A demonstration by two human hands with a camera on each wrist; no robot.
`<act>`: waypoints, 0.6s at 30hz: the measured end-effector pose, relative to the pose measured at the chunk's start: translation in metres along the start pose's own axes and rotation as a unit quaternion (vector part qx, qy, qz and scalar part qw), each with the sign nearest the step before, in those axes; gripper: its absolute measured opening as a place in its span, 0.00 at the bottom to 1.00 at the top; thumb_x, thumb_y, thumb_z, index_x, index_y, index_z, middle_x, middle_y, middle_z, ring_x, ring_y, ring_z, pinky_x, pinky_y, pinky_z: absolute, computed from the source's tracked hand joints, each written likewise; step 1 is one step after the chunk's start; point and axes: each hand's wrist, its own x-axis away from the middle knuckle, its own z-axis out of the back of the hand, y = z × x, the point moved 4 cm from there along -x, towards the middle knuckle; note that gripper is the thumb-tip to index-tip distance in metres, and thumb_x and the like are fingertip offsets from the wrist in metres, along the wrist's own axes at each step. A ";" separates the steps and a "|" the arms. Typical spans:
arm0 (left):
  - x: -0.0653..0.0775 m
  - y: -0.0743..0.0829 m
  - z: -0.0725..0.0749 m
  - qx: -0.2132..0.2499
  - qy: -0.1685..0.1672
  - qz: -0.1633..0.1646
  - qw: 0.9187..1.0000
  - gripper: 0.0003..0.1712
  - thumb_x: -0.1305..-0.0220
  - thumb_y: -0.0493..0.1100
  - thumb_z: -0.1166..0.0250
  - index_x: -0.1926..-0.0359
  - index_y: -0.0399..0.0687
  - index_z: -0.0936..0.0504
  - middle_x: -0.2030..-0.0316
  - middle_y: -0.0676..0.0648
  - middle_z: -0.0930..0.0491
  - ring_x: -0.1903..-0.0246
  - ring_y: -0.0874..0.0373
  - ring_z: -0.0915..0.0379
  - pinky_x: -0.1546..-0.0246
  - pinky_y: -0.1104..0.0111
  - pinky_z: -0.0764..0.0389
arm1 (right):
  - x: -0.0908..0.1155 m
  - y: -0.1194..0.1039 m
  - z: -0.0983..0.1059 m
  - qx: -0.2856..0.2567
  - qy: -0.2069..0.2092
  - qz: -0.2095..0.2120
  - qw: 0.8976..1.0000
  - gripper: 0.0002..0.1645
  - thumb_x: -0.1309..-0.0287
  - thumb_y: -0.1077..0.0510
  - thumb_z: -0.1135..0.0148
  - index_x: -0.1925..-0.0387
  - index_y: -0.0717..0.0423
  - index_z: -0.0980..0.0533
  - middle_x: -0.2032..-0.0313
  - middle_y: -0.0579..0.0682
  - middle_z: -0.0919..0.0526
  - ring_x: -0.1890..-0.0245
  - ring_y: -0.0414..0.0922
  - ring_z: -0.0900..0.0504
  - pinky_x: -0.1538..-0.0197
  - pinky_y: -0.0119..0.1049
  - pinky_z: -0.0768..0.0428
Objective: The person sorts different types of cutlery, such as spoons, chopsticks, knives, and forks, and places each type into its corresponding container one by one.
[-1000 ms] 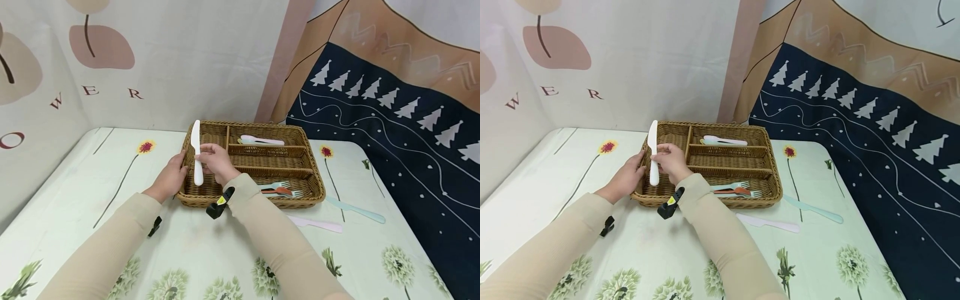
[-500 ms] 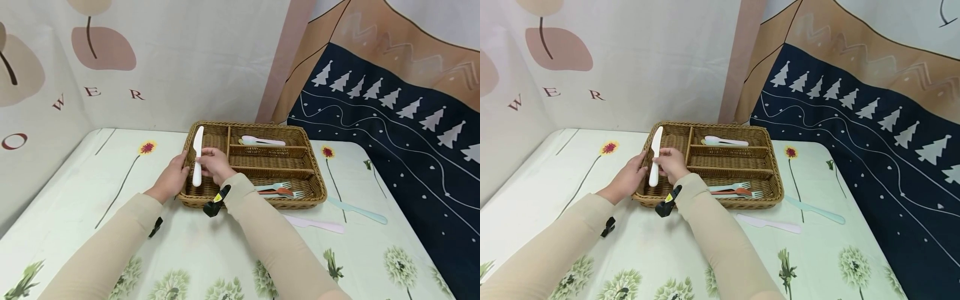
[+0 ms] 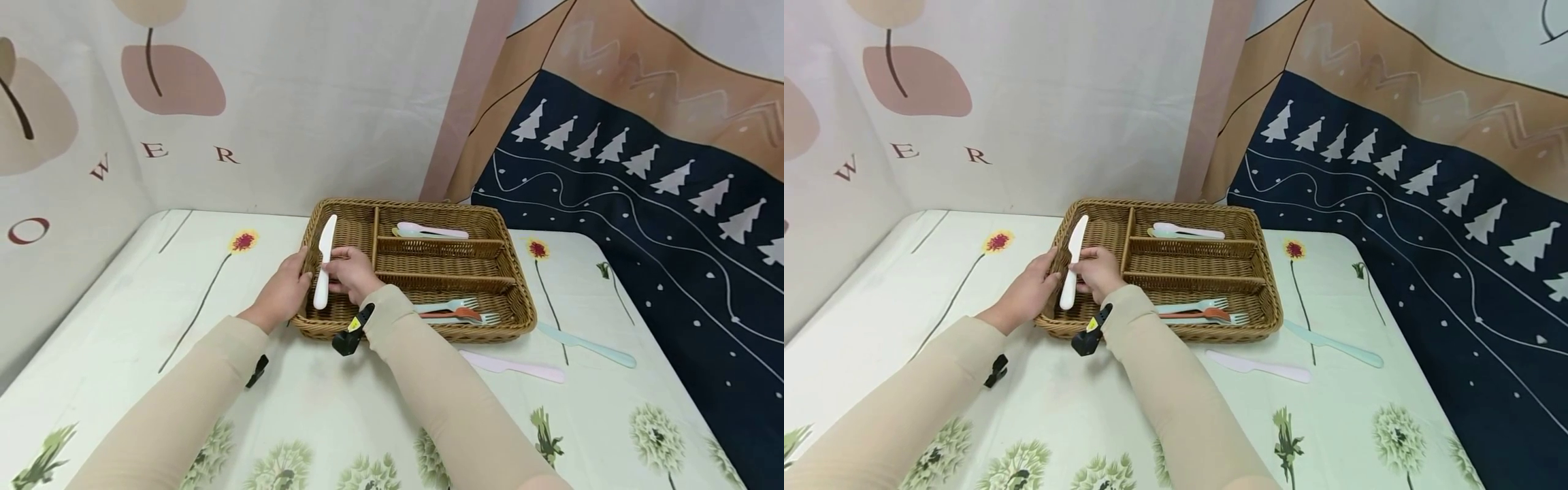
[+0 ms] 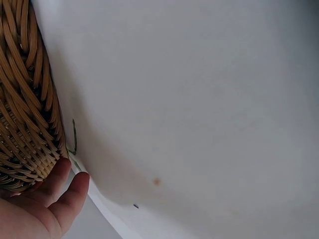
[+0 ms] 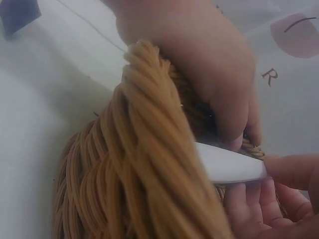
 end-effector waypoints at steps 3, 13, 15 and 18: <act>0.000 0.000 0.000 -0.005 0.000 0.001 1.000 0.34 0.23 0.42 0.62 0.25 0.37 0.64 0.27 0.31 0.57 0.29 0.35 0.58 0.30 0.44 0.50 | 0.000 0.000 0.000 0.006 0.000 0.000 1.000 0.18 0.39 0.68 0.39 0.48 0.57 0.27 0.60 0.54 0.17 0.61 0.48 0.16 0.60 0.42 0.14; -0.001 -0.001 -0.001 -0.007 -0.002 0.005 1.000 0.34 0.23 0.42 0.62 0.24 0.38 0.64 0.27 0.31 0.57 0.29 0.35 0.57 0.30 0.44 0.49 | -0.003 0.006 -0.003 0.026 0.006 -0.007 1.000 0.20 0.39 0.70 0.41 0.46 0.58 0.28 0.60 0.55 0.19 0.57 0.49 0.18 0.59 0.43 0.14; 0.000 -0.001 0.000 -0.007 -0.002 0.005 1.000 0.34 0.23 0.42 0.61 0.25 0.37 0.64 0.27 0.31 0.57 0.29 0.36 0.57 0.30 0.44 0.49 | -0.003 0.006 -0.003 0.028 0.006 -0.008 1.000 0.21 0.39 0.70 0.41 0.45 0.58 0.28 0.59 0.56 0.19 0.56 0.50 0.18 0.59 0.43 0.14; 0.000 0.000 0.000 -0.008 -0.001 0.002 1.000 0.34 0.23 0.42 0.61 0.25 0.37 0.64 0.27 0.31 0.57 0.29 0.35 0.57 0.30 0.44 0.49 | -0.002 0.006 -0.003 0.033 0.004 -0.012 0.999 0.22 0.39 0.71 0.42 0.43 0.59 0.29 0.58 0.56 0.19 0.54 0.50 0.19 0.58 0.44 0.15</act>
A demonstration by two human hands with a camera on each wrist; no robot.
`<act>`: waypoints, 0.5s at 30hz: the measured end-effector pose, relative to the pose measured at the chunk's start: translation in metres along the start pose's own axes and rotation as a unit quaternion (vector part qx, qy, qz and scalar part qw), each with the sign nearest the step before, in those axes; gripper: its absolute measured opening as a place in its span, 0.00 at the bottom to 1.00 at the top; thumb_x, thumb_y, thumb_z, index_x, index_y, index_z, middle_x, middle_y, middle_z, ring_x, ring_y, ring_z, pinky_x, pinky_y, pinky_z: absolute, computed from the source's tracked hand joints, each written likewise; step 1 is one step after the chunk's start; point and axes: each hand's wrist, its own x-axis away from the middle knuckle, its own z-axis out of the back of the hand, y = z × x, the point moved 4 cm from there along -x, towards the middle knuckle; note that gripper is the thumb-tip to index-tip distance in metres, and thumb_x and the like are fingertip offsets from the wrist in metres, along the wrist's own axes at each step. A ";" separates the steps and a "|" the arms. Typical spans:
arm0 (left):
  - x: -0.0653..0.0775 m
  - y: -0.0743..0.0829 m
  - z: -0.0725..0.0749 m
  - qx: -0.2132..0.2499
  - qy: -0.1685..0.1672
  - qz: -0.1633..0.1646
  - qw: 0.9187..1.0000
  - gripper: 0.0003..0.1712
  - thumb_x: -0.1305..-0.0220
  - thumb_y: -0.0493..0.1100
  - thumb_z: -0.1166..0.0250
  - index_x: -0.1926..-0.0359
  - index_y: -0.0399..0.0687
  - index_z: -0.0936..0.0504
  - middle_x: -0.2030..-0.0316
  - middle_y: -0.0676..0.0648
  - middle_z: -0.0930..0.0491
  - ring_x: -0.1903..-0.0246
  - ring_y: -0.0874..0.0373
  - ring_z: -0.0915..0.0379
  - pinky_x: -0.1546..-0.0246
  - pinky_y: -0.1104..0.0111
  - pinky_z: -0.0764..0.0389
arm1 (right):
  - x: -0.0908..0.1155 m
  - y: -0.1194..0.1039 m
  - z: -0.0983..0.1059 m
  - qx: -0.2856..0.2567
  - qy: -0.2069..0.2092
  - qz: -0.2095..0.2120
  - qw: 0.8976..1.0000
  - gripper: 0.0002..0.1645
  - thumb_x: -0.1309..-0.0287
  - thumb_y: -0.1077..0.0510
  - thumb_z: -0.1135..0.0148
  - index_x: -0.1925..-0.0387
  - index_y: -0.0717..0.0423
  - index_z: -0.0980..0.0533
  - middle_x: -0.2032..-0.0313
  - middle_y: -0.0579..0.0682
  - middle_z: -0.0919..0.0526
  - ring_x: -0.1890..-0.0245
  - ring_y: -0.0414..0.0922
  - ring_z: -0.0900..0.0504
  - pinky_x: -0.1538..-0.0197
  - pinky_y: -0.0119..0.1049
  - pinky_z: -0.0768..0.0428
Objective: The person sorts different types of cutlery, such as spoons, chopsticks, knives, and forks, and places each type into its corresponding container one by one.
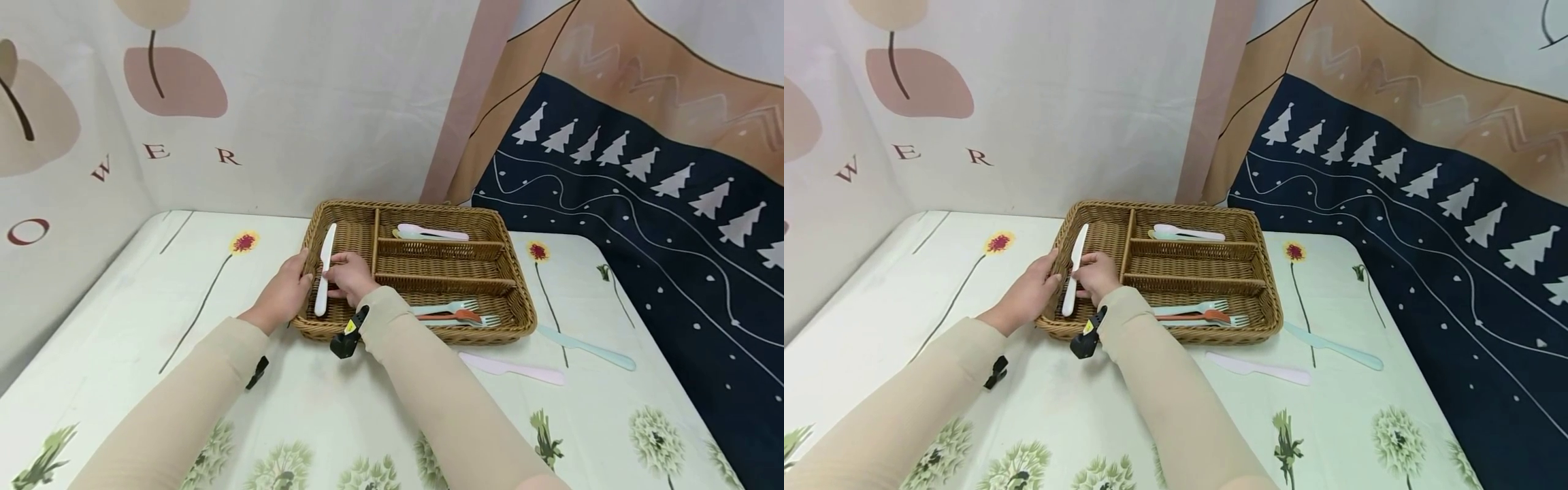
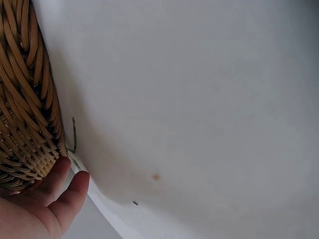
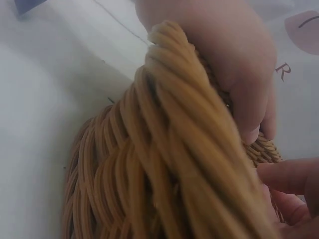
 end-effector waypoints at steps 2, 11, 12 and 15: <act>0.000 0.000 0.000 0.000 0.001 -0.001 1.000 0.34 0.23 0.42 0.61 0.24 0.38 0.64 0.27 0.31 0.57 0.29 0.35 0.57 0.31 0.44 0.49 | 0.001 0.000 0.000 0.004 0.001 -0.002 1.000 0.22 0.39 0.71 0.42 0.43 0.58 0.28 0.58 0.55 0.20 0.54 0.50 0.19 0.58 0.44 0.14; 0.001 0.000 0.000 0.002 0.007 -0.006 1.000 0.34 0.23 0.42 0.61 0.24 0.38 0.63 0.27 0.32 0.56 0.29 0.35 0.56 0.31 0.44 0.49 | 0.002 0.000 0.000 -0.001 0.000 -0.001 1.000 0.25 0.39 0.72 0.44 0.40 0.60 0.29 0.56 0.56 0.21 0.54 0.51 0.19 0.59 0.42 0.14; 0.002 0.000 0.000 0.003 0.006 -0.005 1.000 0.34 0.23 0.42 0.61 0.24 0.38 0.63 0.27 0.32 0.56 0.29 0.35 0.55 0.31 0.43 0.48 | 0.003 -0.001 0.000 -0.002 -0.001 0.001 1.000 0.25 0.39 0.71 0.44 0.40 0.61 0.29 0.55 0.56 0.21 0.54 0.51 0.19 0.58 0.41 0.14; 0.002 0.000 0.001 0.006 0.006 -0.003 1.000 0.34 0.23 0.42 0.61 0.24 0.38 0.64 0.27 0.31 0.56 0.30 0.34 0.55 0.31 0.43 0.48 | 0.005 -0.003 0.000 -0.013 -0.006 0.011 1.000 0.25 0.39 0.70 0.42 0.39 0.61 0.29 0.56 0.56 0.20 0.53 0.52 0.19 0.57 0.41 0.14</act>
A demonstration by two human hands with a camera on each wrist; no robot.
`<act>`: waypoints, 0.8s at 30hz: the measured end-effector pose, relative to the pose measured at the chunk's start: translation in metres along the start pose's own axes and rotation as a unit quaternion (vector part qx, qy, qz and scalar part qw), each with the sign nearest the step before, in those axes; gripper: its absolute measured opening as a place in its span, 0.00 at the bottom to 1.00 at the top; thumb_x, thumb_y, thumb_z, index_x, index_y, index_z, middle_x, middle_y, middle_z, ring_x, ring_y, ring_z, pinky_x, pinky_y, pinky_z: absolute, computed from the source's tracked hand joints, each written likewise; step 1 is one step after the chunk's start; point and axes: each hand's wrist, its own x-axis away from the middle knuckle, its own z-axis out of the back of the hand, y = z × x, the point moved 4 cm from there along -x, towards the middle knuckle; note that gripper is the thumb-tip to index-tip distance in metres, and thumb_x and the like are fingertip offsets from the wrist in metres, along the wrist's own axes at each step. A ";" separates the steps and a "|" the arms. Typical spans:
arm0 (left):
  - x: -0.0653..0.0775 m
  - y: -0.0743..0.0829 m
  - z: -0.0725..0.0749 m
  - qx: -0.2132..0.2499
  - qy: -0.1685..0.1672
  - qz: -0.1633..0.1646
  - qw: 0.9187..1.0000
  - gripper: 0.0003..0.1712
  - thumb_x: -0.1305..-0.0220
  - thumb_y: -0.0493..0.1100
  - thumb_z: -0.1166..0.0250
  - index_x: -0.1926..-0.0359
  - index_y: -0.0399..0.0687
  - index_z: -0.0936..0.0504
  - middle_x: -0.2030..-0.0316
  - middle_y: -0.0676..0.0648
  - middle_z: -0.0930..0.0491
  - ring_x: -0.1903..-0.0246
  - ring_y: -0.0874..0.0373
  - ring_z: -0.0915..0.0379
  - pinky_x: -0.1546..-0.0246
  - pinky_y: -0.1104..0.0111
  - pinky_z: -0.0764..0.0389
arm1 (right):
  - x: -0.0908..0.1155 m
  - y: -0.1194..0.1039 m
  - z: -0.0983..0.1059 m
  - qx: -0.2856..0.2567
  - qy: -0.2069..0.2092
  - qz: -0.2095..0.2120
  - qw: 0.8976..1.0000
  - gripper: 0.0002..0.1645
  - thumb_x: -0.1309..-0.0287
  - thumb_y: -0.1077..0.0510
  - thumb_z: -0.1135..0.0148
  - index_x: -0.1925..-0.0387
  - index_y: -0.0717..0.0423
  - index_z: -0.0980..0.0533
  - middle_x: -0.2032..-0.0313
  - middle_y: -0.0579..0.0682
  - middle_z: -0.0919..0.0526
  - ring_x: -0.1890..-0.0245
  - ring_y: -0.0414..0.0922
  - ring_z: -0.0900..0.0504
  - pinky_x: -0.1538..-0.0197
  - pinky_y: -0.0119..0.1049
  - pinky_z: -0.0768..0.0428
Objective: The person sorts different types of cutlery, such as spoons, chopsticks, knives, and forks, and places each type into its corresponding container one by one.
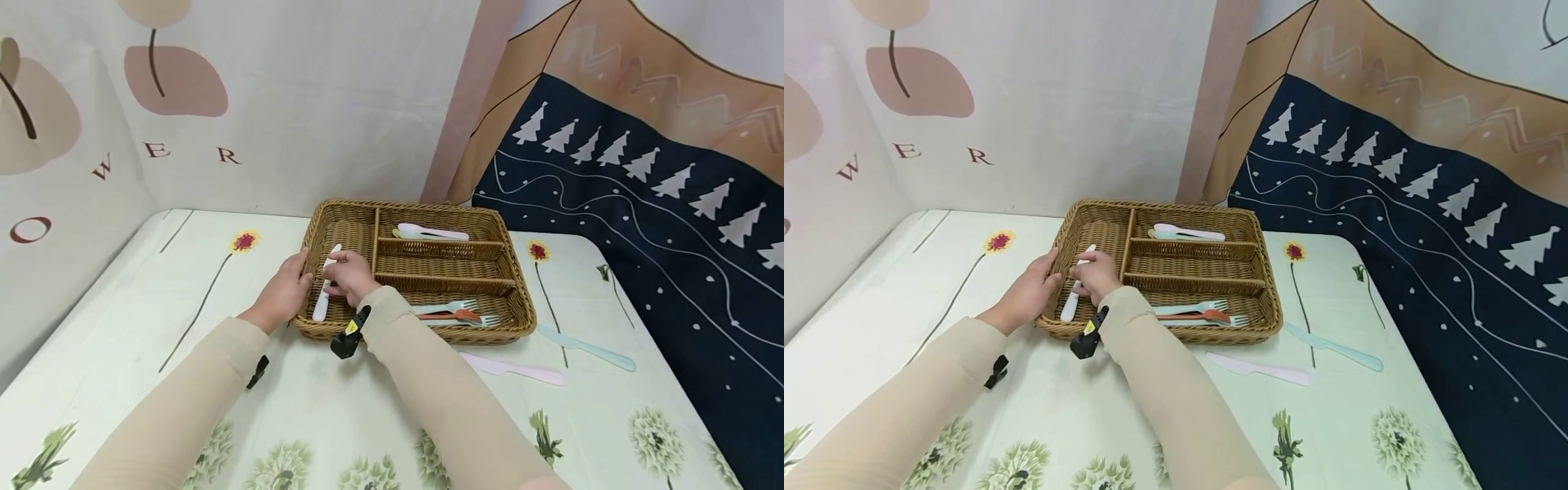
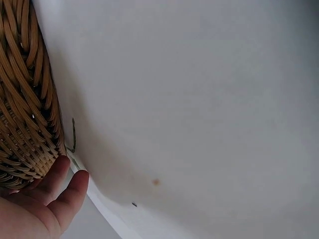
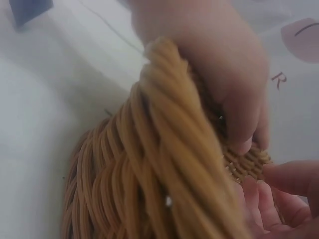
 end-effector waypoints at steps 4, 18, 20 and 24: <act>0.001 0.001 0.002 0.005 -0.001 0.002 1.000 0.34 0.23 0.42 0.62 0.24 0.38 0.64 0.27 0.31 0.57 0.29 0.34 0.55 0.31 0.43 0.48 | 0.005 -0.006 0.001 -0.013 -0.016 0.017 1.000 0.25 0.39 0.69 0.41 0.39 0.61 0.29 0.58 0.54 0.19 0.50 0.54 0.19 0.55 0.41 0.15; 0.000 0.000 0.002 0.009 -0.005 0.001 1.000 0.34 0.22 0.44 0.62 0.24 0.40 0.66 0.26 0.32 0.59 0.29 0.34 0.58 0.31 0.42 0.51 | 0.049 -0.040 0.022 -0.030 -0.057 0.073 0.995 0.21 0.37 0.67 0.41 0.43 0.56 0.27 0.62 0.49 0.23 0.48 0.55 0.21 0.48 0.48 0.18; 0.000 0.000 0.002 0.011 -0.006 0.002 1.000 0.34 0.22 0.44 0.62 0.24 0.40 0.66 0.26 0.32 0.59 0.29 0.34 0.58 0.30 0.42 0.51 | 0.055 -0.042 0.026 -0.029 -0.066 0.084 0.994 0.21 0.37 0.67 0.41 0.42 0.57 0.27 0.63 0.47 0.23 0.54 0.51 0.19 0.50 0.46 0.17; 0.000 0.000 0.000 0.012 -0.006 0.000 1.000 0.35 0.22 0.44 0.62 0.24 0.40 0.66 0.26 0.32 0.59 0.29 0.34 0.59 0.30 0.42 0.52 | 0.067 -0.046 0.036 -0.034 -0.079 0.103 0.991 0.22 0.37 0.68 0.41 0.42 0.59 0.28 0.62 0.48 0.23 0.62 0.44 0.20 0.50 0.49 0.17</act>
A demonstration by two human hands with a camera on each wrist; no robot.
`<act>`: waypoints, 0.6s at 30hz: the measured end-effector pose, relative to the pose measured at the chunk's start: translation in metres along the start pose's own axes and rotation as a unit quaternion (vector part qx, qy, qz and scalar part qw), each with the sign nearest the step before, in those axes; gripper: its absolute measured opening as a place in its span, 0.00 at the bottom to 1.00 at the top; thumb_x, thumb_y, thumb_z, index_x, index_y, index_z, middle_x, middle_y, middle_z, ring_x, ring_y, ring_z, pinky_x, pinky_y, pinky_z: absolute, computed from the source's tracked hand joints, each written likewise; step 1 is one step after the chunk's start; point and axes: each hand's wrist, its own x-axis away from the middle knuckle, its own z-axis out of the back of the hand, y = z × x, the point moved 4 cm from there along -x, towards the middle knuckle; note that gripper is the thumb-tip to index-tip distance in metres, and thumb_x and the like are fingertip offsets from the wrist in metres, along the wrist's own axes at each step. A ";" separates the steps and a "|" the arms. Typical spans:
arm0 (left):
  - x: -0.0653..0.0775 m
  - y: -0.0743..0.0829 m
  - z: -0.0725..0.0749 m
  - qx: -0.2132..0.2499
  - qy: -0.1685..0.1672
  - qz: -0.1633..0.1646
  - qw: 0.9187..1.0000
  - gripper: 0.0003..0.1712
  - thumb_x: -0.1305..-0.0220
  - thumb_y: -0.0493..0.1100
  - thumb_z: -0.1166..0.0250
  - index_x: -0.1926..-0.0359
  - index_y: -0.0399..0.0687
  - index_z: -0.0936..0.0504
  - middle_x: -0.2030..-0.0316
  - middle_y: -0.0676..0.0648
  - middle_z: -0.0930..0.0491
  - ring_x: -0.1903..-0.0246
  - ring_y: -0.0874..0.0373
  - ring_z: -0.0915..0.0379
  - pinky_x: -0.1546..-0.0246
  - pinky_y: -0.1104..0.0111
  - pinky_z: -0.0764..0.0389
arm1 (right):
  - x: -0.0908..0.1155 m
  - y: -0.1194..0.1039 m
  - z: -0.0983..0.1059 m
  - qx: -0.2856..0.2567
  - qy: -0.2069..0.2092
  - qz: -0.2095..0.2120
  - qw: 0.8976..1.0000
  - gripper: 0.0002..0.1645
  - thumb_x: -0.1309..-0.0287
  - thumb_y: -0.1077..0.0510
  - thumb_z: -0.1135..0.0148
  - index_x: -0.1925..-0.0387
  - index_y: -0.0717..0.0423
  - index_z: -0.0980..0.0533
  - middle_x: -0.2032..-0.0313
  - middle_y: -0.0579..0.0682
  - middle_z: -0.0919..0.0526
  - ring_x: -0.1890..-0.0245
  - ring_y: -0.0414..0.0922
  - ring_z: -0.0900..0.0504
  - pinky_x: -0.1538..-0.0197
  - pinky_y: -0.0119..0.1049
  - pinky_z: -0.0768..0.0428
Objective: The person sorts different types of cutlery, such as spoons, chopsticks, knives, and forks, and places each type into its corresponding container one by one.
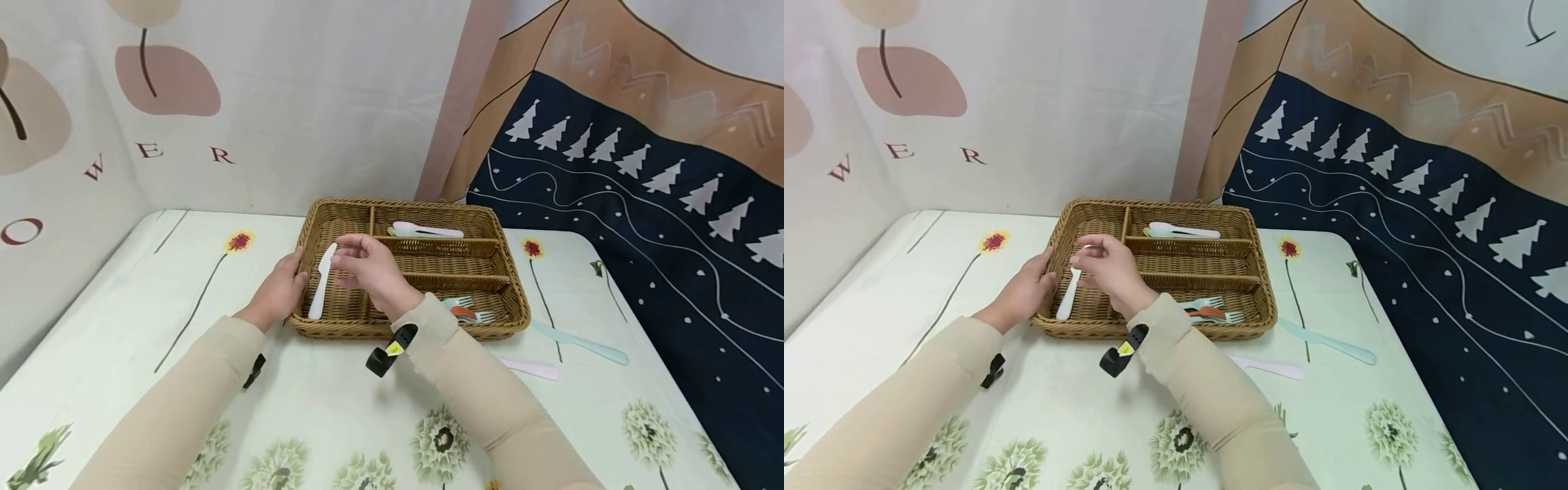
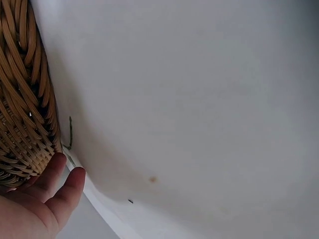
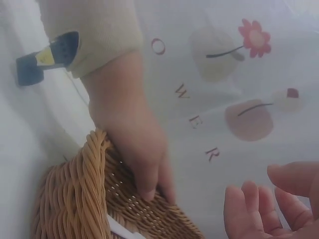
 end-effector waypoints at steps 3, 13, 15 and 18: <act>0.000 0.000 -0.001 0.000 0.000 -0.001 1.000 0.34 0.23 0.43 0.62 0.24 0.40 0.66 0.26 0.31 0.59 0.29 0.34 0.59 0.30 0.43 0.52 | 0.009 -0.003 0.008 0.005 -0.003 0.011 1.000 0.22 0.37 0.69 0.42 0.41 0.60 0.29 0.60 0.49 0.24 0.63 0.42 0.21 0.51 0.47 0.17; 0.002 0.001 -0.001 0.001 -0.002 0.001 1.000 0.34 0.22 0.43 0.62 0.24 0.39 0.67 0.26 0.31 0.59 0.29 0.34 0.59 0.31 0.43 0.51 | 0.037 -0.002 0.034 0.066 -0.014 0.035 0.997 0.23 0.36 0.67 0.41 0.40 0.61 0.31 0.56 0.50 0.24 0.54 0.51 0.21 0.56 0.41 0.15; 0.002 0.001 -0.001 0.001 -0.002 0.001 1.000 0.34 0.22 0.43 0.62 0.24 0.39 0.67 0.26 0.31 0.59 0.29 0.33 0.59 0.31 0.42 0.51 | 0.040 -0.001 0.040 0.073 -0.015 0.041 0.996 0.23 0.36 0.67 0.42 0.40 0.62 0.31 0.56 0.51 0.24 0.52 0.55 0.22 0.55 0.43 0.15; 0.001 0.001 0.000 0.002 -0.001 -0.002 1.000 0.34 0.22 0.43 0.62 0.24 0.39 0.66 0.27 0.31 0.59 0.29 0.33 0.58 0.31 0.42 0.50 | 0.044 0.000 0.048 0.084 -0.018 0.051 0.995 0.24 0.36 0.67 0.43 0.40 0.64 0.32 0.55 0.52 0.24 0.52 0.53 0.21 0.52 0.48 0.16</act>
